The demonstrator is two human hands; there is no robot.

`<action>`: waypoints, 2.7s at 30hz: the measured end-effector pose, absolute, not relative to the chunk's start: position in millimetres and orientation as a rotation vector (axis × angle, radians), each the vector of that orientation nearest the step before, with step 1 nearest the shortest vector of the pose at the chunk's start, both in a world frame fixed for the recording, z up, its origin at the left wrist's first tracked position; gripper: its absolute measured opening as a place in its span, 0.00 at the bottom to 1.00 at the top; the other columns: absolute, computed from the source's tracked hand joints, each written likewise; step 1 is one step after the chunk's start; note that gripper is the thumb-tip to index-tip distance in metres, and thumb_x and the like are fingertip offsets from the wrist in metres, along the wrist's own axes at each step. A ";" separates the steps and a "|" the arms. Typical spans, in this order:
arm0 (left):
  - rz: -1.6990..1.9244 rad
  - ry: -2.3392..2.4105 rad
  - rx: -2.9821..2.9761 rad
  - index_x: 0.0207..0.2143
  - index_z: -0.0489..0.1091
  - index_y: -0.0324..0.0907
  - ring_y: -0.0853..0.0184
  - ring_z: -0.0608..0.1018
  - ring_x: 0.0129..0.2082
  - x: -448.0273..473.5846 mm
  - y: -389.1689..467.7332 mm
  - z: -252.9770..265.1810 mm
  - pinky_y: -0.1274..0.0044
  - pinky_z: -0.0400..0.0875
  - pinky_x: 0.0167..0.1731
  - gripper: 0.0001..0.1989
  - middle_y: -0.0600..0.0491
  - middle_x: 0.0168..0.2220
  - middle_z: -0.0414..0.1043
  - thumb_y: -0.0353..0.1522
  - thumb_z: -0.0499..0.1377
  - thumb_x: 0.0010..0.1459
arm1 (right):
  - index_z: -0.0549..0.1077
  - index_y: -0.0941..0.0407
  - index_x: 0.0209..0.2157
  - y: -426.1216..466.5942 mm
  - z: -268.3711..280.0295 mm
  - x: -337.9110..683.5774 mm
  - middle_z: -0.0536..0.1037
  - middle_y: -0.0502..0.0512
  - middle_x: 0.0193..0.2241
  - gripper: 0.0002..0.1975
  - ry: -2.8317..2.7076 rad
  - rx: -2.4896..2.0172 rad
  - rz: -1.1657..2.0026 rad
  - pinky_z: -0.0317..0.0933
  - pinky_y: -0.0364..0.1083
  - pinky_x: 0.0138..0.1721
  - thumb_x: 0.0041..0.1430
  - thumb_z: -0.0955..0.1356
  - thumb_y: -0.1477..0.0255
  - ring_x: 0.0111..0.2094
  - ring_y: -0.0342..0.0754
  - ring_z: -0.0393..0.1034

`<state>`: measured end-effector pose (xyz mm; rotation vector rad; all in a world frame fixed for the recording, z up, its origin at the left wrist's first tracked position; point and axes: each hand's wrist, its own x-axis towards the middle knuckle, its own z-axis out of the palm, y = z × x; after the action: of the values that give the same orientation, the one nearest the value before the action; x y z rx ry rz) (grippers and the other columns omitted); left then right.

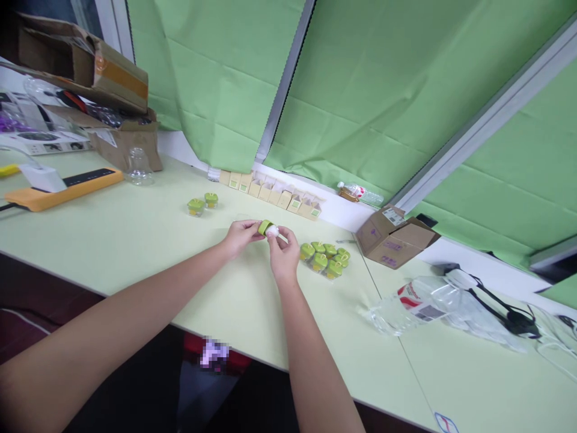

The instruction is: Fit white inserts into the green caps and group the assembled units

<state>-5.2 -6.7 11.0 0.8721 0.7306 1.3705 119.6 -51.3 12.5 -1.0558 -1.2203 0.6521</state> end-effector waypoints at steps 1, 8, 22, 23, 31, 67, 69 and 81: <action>1.368 0.735 0.877 0.32 0.79 0.36 0.65 0.81 0.33 -5.3 -6.4 10.7 0.64 0.76 0.50 0.11 0.49 0.34 0.79 0.36 0.69 0.51 | 0.72 0.56 0.43 -50.8 12.5 120.3 0.77 0.57 0.44 0.21 -1.220 -1.041 0.665 0.71 0.51 0.45 0.50 0.74 0.60 0.39 0.49 0.76; 1.353 0.740 0.889 0.32 0.79 0.36 0.65 0.81 0.34 -6.7 -5.4 10.9 0.63 0.76 0.50 0.11 0.48 0.35 0.79 0.36 0.69 0.51 | 0.74 0.56 0.42 -49.6 16.5 126.2 0.79 0.58 0.42 0.23 -1.190 -1.044 0.792 0.73 0.52 0.42 0.47 0.76 0.60 0.39 0.50 0.75; 1.356 0.739 0.881 0.33 0.79 0.37 0.66 0.80 0.33 -7.7 -5.9 13.1 0.64 0.76 0.50 0.08 0.49 0.35 0.79 0.33 0.67 0.54 | 0.75 0.56 0.42 -50.2 19.1 126.7 0.79 0.58 0.42 0.22 -1.125 -1.005 0.860 0.71 0.54 0.48 0.45 0.77 0.63 0.41 0.50 0.75; 1.357 0.738 0.878 0.33 0.79 0.37 0.66 0.80 0.33 -7.6 -5.7 13.1 0.64 0.76 0.50 0.08 0.49 0.35 0.79 0.33 0.67 0.54 | 0.75 0.56 0.43 -50.2 19.2 126.9 0.79 0.58 0.42 0.23 -1.129 -1.005 0.863 0.71 0.54 0.48 0.45 0.77 0.63 0.41 0.50 0.75; 1.354 0.724 0.875 0.33 0.79 0.36 0.67 0.80 0.33 -8.4 -6.5 13.8 0.64 0.76 0.50 0.10 0.49 0.35 0.79 0.34 0.68 0.52 | 0.75 0.56 0.43 -50.6 19.7 127.6 0.79 0.58 0.42 0.22 -1.154 -1.006 0.849 0.71 0.55 0.49 0.46 0.76 0.62 0.40 0.50 0.75; 1.450 0.667 0.962 0.30 0.78 0.35 0.65 0.79 0.33 -6.2 -3.4 10.4 0.63 0.79 0.44 0.14 0.50 0.32 0.77 0.38 0.70 0.47 | 0.76 0.59 0.48 -48.5 18.1 130.9 0.80 0.61 0.45 0.25 -1.241 -1.049 0.741 0.73 0.56 0.45 0.48 0.76 0.63 0.39 0.53 0.77; 1.449 0.661 0.963 0.30 0.78 0.35 0.65 0.79 0.33 -6.5 -3.1 10.3 0.63 0.79 0.43 0.13 0.50 0.32 0.78 0.38 0.69 0.48 | 0.77 0.59 0.48 -49.3 19.4 131.0 0.80 0.61 0.45 0.26 -1.239 -1.075 0.738 0.74 0.55 0.43 0.48 0.76 0.63 0.36 0.52 0.77; 1.396 0.677 0.877 0.33 0.78 0.34 0.65 0.81 0.32 -6.2 -8.7 11.5 0.63 0.78 0.46 0.09 0.48 0.34 0.79 0.33 0.67 0.53 | 0.73 0.55 0.48 -53.8 14.4 127.2 0.76 0.61 0.49 0.20 -1.459 -1.105 0.435 0.74 0.52 0.41 0.57 0.71 0.61 0.38 0.50 0.77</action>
<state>-6.2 -8.7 11.5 0.8766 0.6768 1.3962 127.2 -53.8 14.4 -1.1046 -1.4587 0.4353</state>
